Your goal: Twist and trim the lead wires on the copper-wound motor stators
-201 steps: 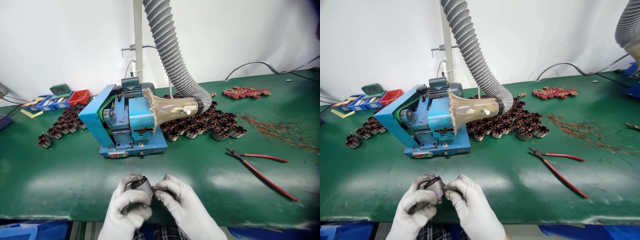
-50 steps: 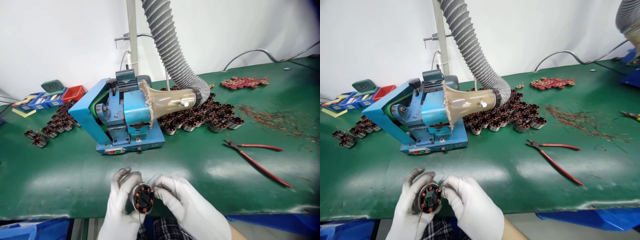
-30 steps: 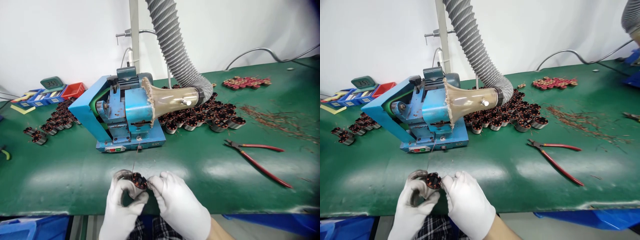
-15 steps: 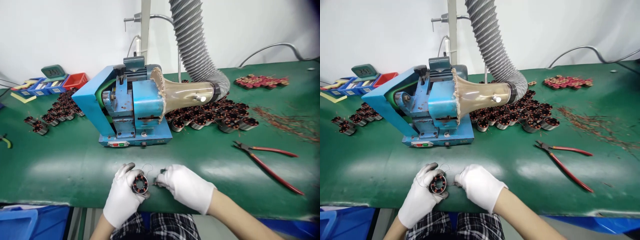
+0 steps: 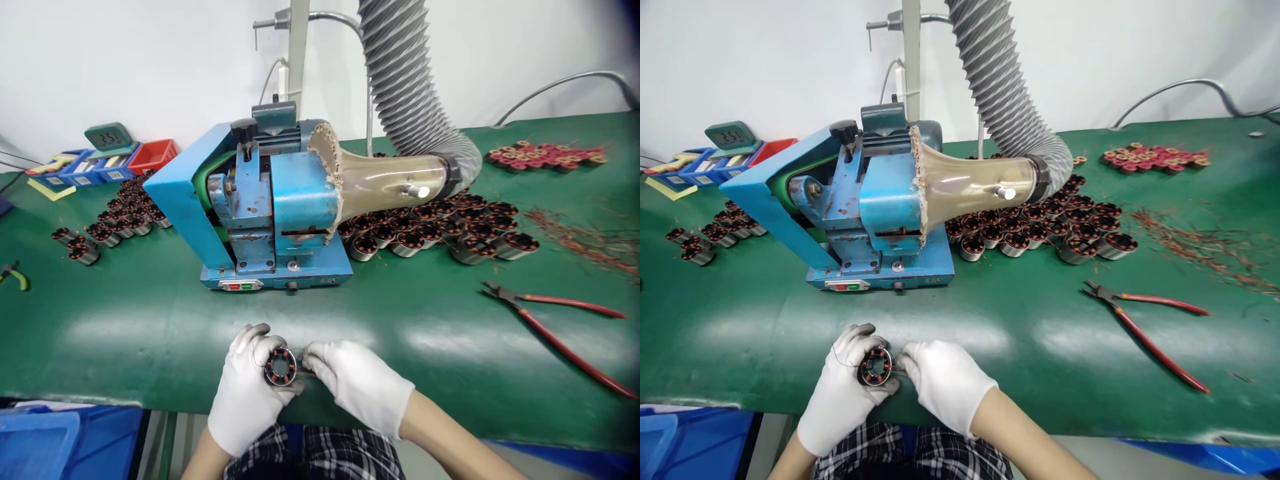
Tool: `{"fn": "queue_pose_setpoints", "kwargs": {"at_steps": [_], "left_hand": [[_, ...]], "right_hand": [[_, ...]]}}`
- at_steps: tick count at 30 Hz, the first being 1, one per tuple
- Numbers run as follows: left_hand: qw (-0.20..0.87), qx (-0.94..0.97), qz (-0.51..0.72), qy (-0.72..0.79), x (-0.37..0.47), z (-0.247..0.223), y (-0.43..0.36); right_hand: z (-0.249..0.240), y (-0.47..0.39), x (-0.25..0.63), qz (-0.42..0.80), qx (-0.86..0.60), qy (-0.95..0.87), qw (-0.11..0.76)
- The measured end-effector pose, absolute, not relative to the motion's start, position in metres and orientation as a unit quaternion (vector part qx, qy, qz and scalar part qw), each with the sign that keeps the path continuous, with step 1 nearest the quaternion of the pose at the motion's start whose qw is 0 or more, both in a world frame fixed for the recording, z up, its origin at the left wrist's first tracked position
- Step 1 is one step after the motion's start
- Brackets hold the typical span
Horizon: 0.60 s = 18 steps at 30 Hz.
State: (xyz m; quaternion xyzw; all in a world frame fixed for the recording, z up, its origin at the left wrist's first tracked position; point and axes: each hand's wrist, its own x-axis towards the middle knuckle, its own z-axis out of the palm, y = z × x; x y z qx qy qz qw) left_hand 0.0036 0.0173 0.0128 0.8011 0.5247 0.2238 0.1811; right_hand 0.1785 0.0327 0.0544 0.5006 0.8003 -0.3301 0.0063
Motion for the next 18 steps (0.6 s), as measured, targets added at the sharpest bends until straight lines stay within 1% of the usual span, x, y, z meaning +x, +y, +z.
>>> {"fn": "queue_pose_setpoints", "kwargs": {"at_steps": [2,5,7,8,10,11,12,13,15,18], "left_hand": [[0.177,0.806,0.221,0.520,0.003,0.014,0.016],[0.182,0.813,0.211,0.511,0.001,0.015,0.016],[0.190,0.816,0.209,0.505,-0.001,0.016,0.017],[0.194,0.818,0.208,0.500,-0.002,0.017,0.018],[0.202,0.821,0.204,0.493,-0.003,0.018,0.018],[0.202,0.822,0.205,0.491,-0.003,0.018,0.018],[0.199,0.825,0.207,0.488,-0.004,0.018,0.018],[0.194,0.827,0.211,0.484,-0.004,0.018,0.018],[0.182,0.832,0.222,0.474,-0.006,0.015,0.019],[0.187,0.831,0.239,0.466,-0.007,0.012,0.022]], "right_hand": [[0.047,0.035,0.184,-0.394,0.509,0.765,-0.008],[0.037,0.039,0.195,-0.505,0.518,0.688,-0.055],[0.032,0.042,0.200,-0.583,0.522,0.615,-0.102],[0.031,0.042,0.202,-0.592,0.530,0.591,-0.140],[0.030,0.042,0.203,-0.535,0.542,0.606,-0.228],[0.030,0.041,0.203,-0.484,0.530,0.645,-0.262],[0.032,0.039,0.202,-0.437,0.505,0.691,-0.277],[0.033,0.037,0.200,-0.401,0.475,0.736,-0.268],[0.035,0.032,0.195,-0.361,0.423,0.805,-0.207],[0.036,0.027,0.187,-0.298,0.420,0.848,-0.129]]}}
